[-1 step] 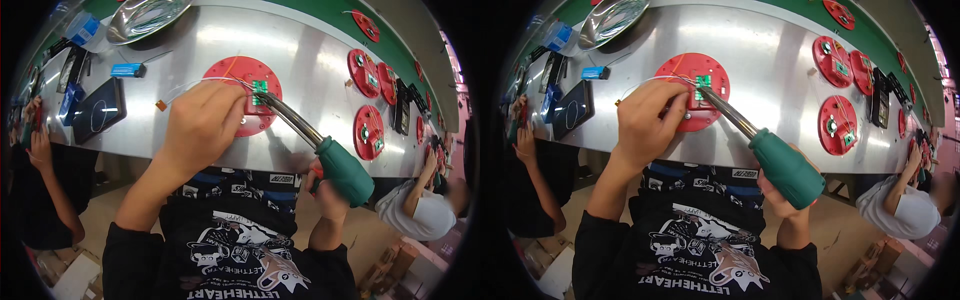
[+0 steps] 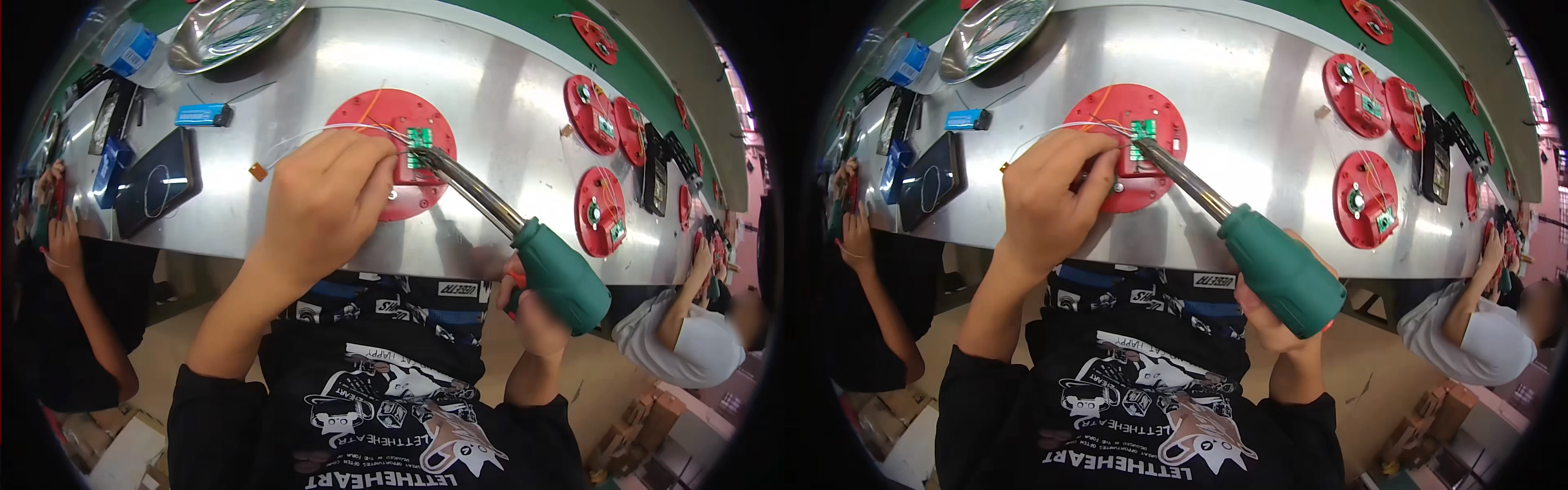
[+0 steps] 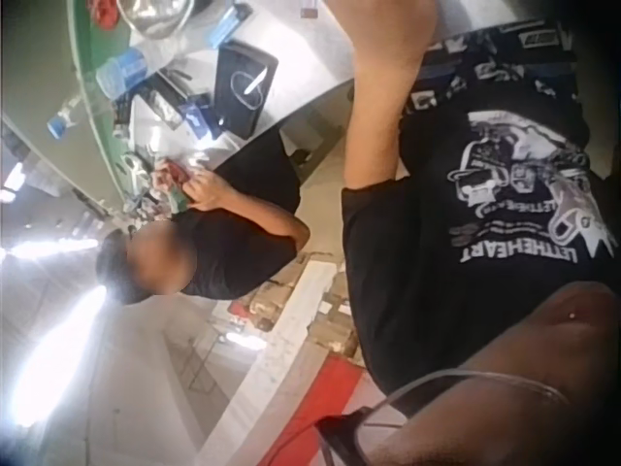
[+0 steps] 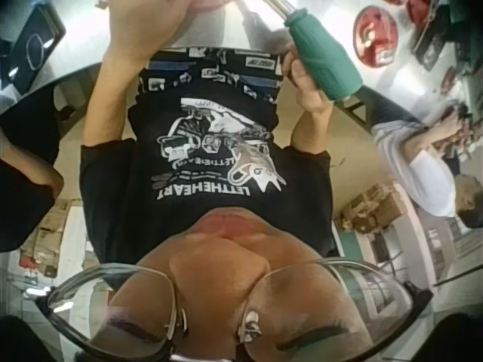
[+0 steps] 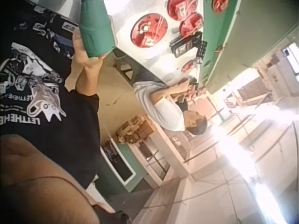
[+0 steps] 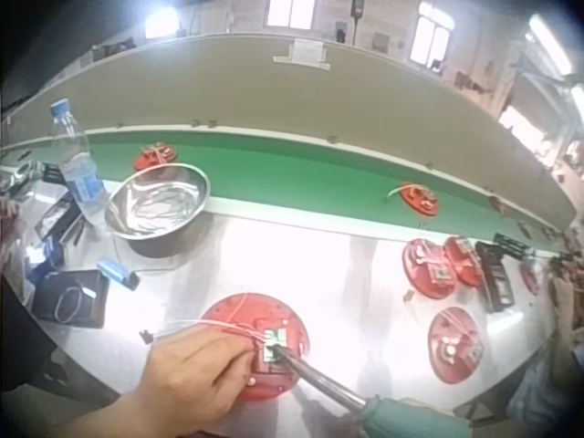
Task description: Soldering components onto small green circuit boards on an assembly line.
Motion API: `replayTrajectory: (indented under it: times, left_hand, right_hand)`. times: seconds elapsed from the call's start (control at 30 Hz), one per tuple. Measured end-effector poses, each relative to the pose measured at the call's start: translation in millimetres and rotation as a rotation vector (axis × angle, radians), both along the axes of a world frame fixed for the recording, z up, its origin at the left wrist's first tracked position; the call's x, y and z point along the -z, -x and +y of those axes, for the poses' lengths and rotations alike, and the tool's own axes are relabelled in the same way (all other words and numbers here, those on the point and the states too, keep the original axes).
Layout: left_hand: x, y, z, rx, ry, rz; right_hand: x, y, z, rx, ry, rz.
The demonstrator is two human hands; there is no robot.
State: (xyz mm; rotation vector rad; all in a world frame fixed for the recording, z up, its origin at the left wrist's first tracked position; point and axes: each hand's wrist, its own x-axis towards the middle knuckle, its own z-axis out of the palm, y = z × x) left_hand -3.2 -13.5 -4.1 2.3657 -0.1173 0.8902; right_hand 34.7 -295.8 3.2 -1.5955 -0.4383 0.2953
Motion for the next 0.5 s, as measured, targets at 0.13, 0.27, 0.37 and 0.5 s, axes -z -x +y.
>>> replayTrajectory:
  times: [0.13, 0.27, 0.37, 0.5]
  left_hand:
    - [0, 0, 1, -0.022, -0.013, -0.018]
    - [-1, 0, 2, -0.011, -0.019, -0.022]
    - [-3, 1, 2, -0.012, -0.032, 0.022]
    - [-1, 0, 2, -0.002, -0.023, -0.004]
  right_hand:
    - [-3, -3, -4, -0.031, 0.039, -0.079]
    - [-2, -4, -11, -0.102, 0.146, -0.049]
    - [-12, -1, -3, -0.086, 0.069, 0.027]
    - [-10, 1, 1, -0.036, -0.005, -0.027]
